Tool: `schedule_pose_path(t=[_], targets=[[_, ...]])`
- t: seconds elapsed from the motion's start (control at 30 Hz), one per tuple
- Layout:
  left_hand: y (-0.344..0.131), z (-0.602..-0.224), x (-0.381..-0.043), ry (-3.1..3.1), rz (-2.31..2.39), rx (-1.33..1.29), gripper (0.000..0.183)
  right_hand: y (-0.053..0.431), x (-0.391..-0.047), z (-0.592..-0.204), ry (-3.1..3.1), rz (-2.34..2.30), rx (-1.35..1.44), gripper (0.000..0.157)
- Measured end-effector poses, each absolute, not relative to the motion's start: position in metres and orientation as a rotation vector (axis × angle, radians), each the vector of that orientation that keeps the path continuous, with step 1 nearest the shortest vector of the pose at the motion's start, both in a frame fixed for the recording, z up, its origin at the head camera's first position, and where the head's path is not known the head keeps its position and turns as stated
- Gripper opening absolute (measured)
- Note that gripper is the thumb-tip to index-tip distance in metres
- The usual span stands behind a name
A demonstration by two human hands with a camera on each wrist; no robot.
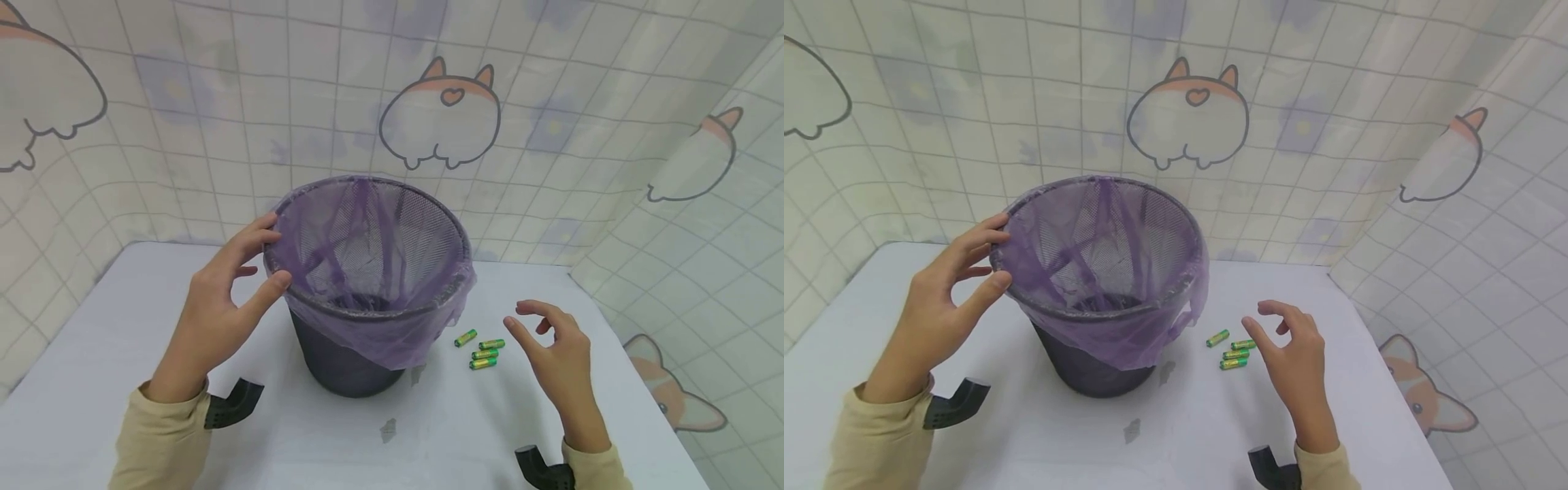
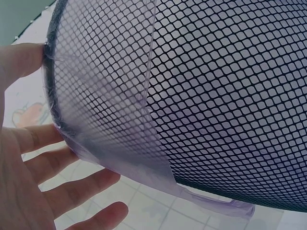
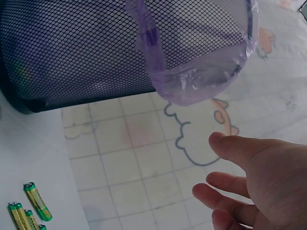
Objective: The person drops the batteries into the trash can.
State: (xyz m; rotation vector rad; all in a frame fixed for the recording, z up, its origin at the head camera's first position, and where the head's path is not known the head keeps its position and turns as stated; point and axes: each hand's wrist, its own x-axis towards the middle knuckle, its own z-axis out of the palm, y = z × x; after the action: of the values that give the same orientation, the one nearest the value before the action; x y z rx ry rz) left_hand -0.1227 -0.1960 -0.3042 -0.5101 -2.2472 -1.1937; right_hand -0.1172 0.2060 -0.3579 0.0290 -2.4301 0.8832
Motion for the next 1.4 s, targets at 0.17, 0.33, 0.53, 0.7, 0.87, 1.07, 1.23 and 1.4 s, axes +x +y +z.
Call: schedule_pose_path(t=[0.17,0.33,0.53,0.7,0.87,1.07,1.23,1.4], targets=[[-0.195,-0.304,-0.123,-2.252,-1.197,-0.519,0.049,0.208,-0.116,-0.364,-2.448,0.887,-0.006,0.029],[-0.194,-0.303,-0.124,-2.250,-1.206,-0.532,0.049,0.211,-0.115,-0.370,-2.478,0.882,-0.057,0.030],[-0.193,-0.303,-0.125,-2.248,-1.204,-0.535,0.048,0.214,-0.114,-0.377,-2.518,0.871,-0.111,0.032],[-0.193,-0.304,-0.126,-2.247,-1.213,-0.524,0.049,0.217,-0.114,-0.381,-2.561,0.857,-0.146,0.034],[-0.195,-0.304,-0.125,-2.244,-1.213,-0.515,0.049,0.220,-0.112,-0.384,-2.625,0.843,-0.180,0.036],[-0.196,-0.304,-0.124,-2.242,-1.211,-0.518,0.049,0.225,-0.115,-0.394,-2.649,0.829,-0.162,0.037],[-0.196,-0.305,-0.124,-2.236,-1.206,-0.518,0.049,0.228,-0.119,-0.407,-2.664,0.820,-0.121,0.038],[-0.197,-0.304,-0.124,-2.245,-1.195,-0.518,0.049,0.227,-0.119,-0.417,-2.714,0.839,-0.132,0.040]])
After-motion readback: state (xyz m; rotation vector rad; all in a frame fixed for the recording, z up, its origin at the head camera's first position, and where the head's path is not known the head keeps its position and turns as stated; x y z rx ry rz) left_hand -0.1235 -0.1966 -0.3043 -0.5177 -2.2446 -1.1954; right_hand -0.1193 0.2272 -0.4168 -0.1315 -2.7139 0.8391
